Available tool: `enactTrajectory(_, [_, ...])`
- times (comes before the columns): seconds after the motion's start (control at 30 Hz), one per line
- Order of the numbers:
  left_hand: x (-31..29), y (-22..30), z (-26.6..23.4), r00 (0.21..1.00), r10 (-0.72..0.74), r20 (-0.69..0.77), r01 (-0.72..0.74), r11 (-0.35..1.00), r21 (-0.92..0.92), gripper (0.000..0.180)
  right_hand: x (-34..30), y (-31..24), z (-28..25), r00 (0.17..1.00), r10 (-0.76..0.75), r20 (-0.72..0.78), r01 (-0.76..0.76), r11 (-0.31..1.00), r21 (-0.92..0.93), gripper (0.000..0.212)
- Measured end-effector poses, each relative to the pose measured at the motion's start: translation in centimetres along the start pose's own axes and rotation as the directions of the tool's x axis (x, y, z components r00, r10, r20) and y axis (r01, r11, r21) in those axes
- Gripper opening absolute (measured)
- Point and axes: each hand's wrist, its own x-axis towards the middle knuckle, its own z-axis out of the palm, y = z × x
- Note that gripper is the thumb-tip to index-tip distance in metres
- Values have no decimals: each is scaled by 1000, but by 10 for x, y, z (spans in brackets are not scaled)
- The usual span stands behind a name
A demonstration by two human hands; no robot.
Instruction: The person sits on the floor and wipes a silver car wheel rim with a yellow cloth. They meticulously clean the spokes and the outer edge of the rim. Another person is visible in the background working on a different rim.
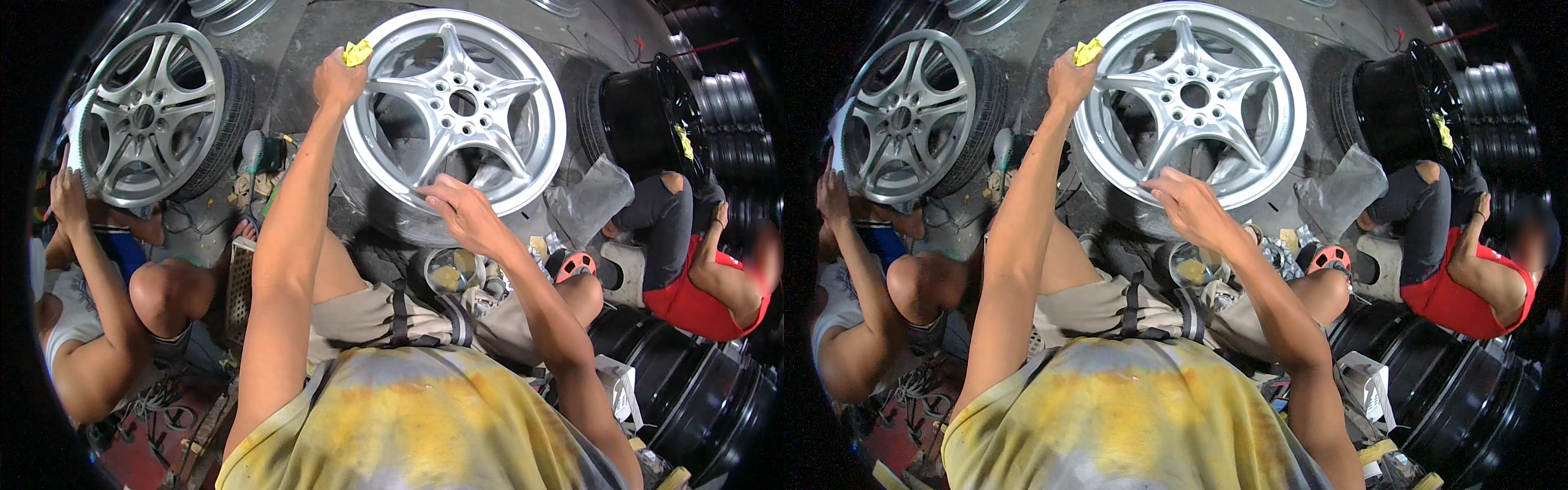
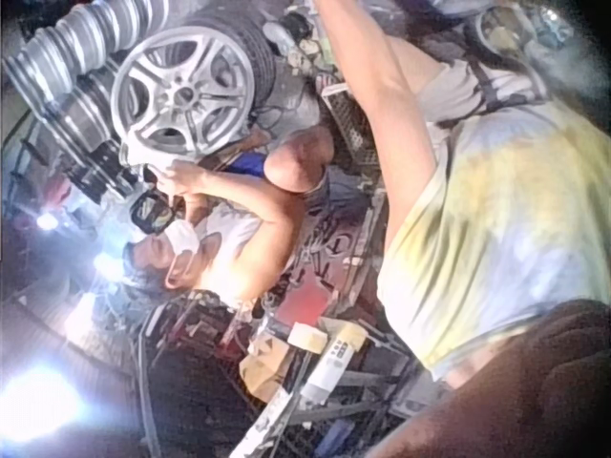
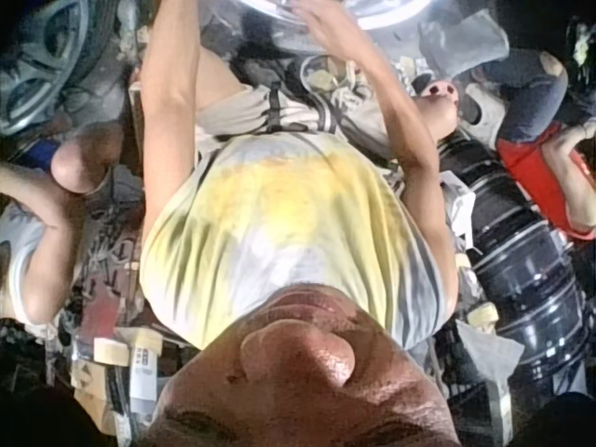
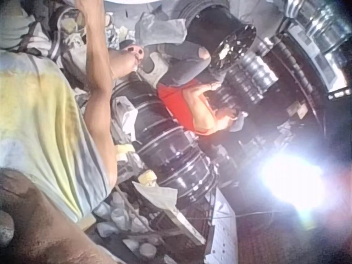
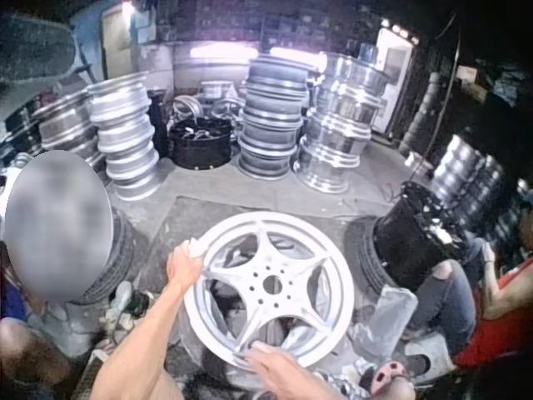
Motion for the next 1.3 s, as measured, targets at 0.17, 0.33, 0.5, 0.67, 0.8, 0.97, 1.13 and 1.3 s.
enactTrajectory(0.17, [-4, 6, -1, 1000, -12, 20, 13, 1000, -19, 49, -1, 10, 1, 1000, 21, 7, -21, 1000, 8, 22])
enactTrajectory(0.33, [-1, 4, 0, 1000, 0, 29, 1, 1000, -25, 49, 7, 3, 1, 999, 30, 13, -30, 999, 20, 21])
enactTrajectory(0.5, [1, -3, 2, 1000, 12, 9, -12, 999, -36, 48, 2, 17, 5, 1000, 1, -20, 0, 999, 53, 21])
enactTrajectory(0.67, [-1, 6, 1, 1000, -12, 28, 13, 1000, -26, 47, 11, 7, 6, 1000, 6, -22, -6, 1000, 4, 21])
enactTrajectory(0.8, [4, -1, 2, 1000, 3, 11, -3, 1000, -17, 49, 7, 5, 3, 998, 67, 19, -67, 998, -2, 23])
enactTrajectory(0.97, [-1, 4, -1, 999, -31, 25, 31, 999, -22, 50, -6, -11, 12, 996, -73, -43, 58, 961, -270, 24])
enactTrajectory(1.13, [-3, 6, 0, 1000, -6, 27, 6, 1000, 1, 50, -14, -22, 31, 983, -134, -128, 77, 923, -376, 30])
enactTrajectory(1.3, [-1, -2, 9, 1000, 13, 1, -13, 1000, -6, 51, 2, -24, 40, 977, -97, -192, 17, 924, -381, 33])
